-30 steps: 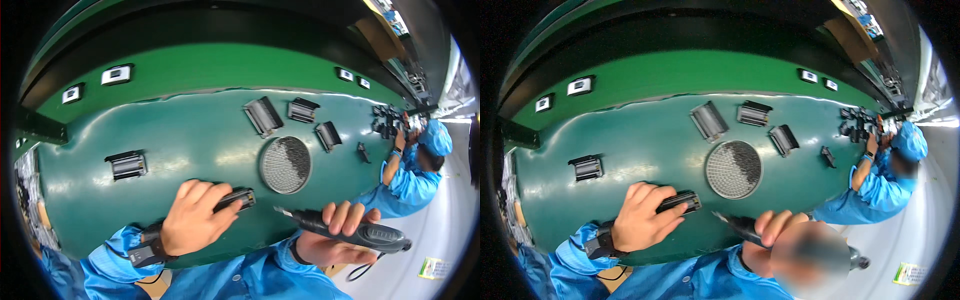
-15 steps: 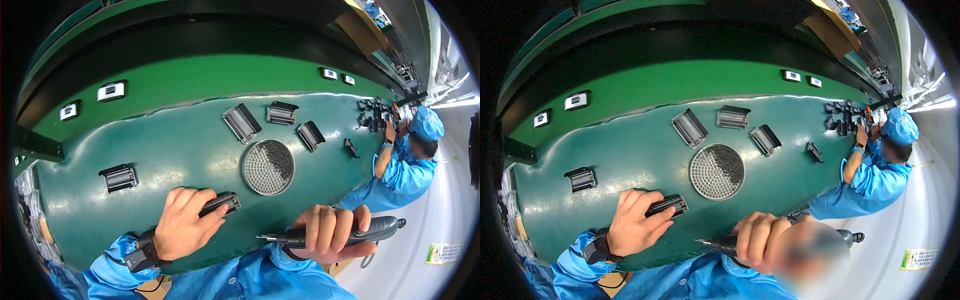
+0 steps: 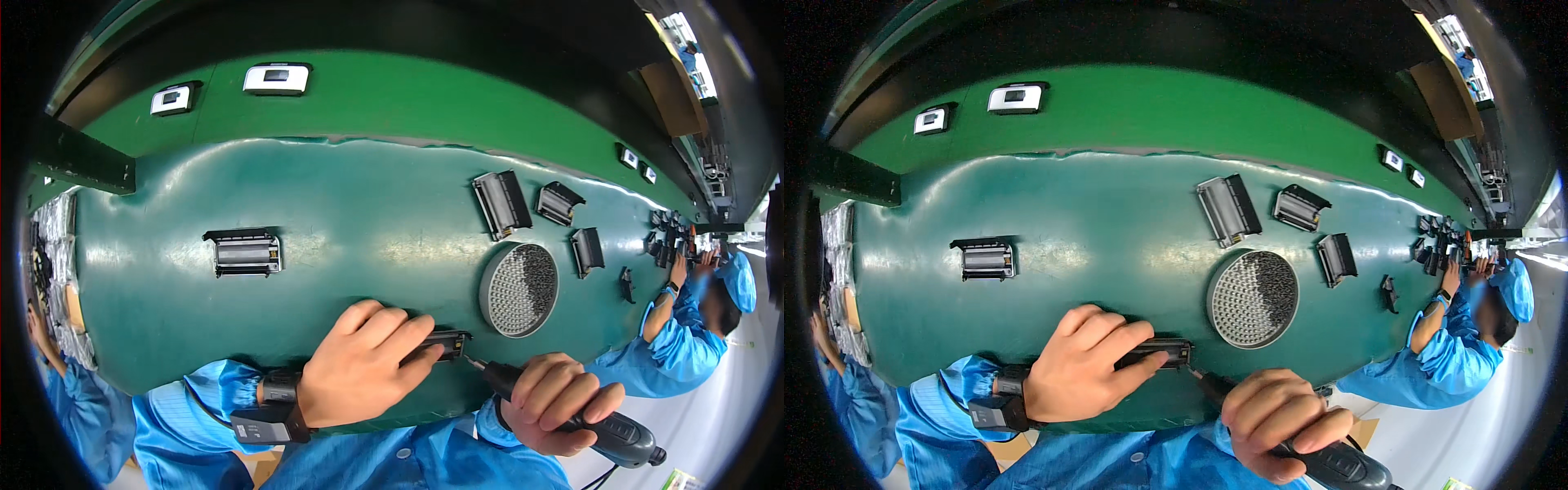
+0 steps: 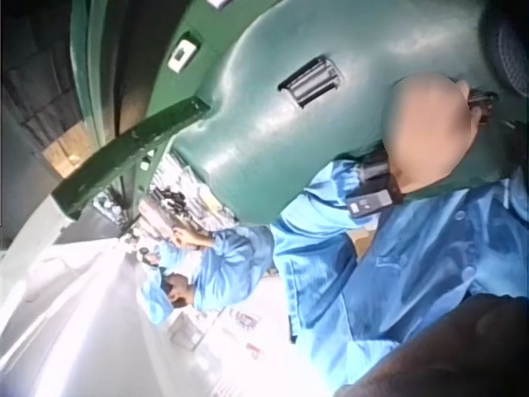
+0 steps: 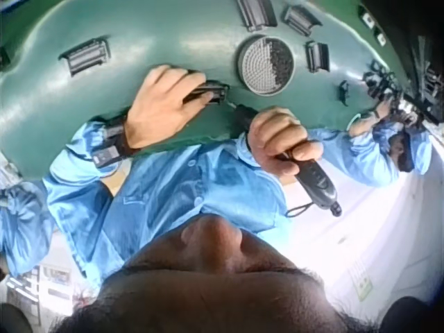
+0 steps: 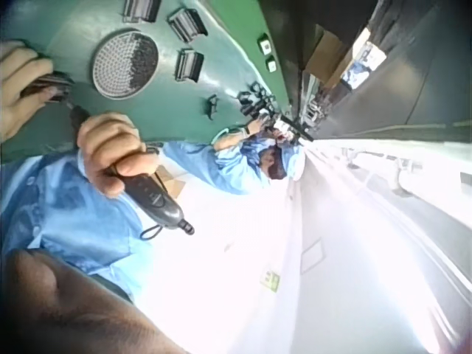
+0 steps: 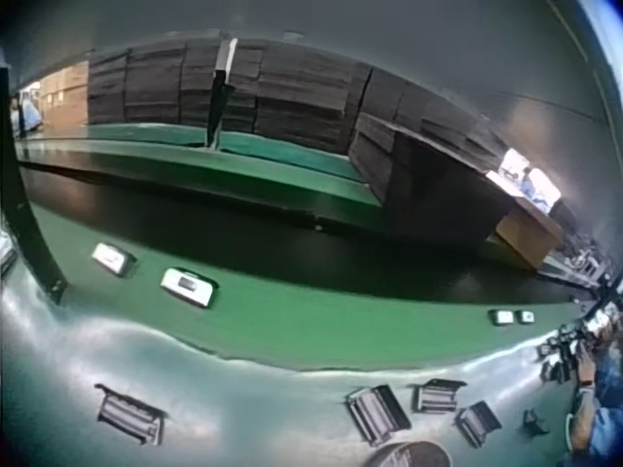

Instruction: Assembling small plastic components using an electric screwdriver.

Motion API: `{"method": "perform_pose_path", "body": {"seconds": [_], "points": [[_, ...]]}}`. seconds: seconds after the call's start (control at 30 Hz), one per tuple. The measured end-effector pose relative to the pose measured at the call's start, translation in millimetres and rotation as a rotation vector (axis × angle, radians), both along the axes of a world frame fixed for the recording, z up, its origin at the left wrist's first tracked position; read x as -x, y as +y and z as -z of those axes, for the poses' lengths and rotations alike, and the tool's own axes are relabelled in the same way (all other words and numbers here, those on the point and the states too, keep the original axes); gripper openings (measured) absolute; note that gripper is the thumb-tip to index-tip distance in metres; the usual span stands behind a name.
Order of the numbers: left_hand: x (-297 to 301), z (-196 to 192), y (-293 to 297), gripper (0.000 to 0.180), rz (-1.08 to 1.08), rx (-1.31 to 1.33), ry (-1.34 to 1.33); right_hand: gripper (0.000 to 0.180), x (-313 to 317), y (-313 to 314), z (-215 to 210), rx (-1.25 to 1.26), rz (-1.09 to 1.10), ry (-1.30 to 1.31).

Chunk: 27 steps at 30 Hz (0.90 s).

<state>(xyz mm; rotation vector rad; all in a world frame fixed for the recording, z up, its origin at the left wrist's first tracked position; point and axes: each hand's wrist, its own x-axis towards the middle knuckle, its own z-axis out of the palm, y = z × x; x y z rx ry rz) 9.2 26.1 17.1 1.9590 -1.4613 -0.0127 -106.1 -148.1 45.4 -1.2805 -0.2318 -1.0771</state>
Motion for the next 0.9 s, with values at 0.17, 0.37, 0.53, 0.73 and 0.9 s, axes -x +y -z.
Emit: {"method": "perform_pose_path", "body": {"seconds": [0.17,0.37,0.53,0.73,0.9], "points": [[1.6,6.7,-0.3,0.015,0.012,-0.010,0.013,0.027,2.7,1.4,6.5,0.044,0.004,0.027],[5.7,4.6,-2.5,0.013,-0.019,-0.042,0.003,0.027,4.6,3.5,3.2,0.029,0.020,0.089],[6.0,1.0,-3.1,0.013,-0.030,-0.086,-0.020,0.028,4.8,3.6,5.7,0.026,0.038,0.096],[7.0,5.4,-4.3,0.012,-0.037,-0.088,-0.009,0.029,1.7,4.4,11.2,0.055,0.057,0.136],[6.6,5.2,-5.1,0.010,-0.037,-0.091,-0.007,0.030,-1.0,4.7,11.7,0.063,0.055,0.144]]}}
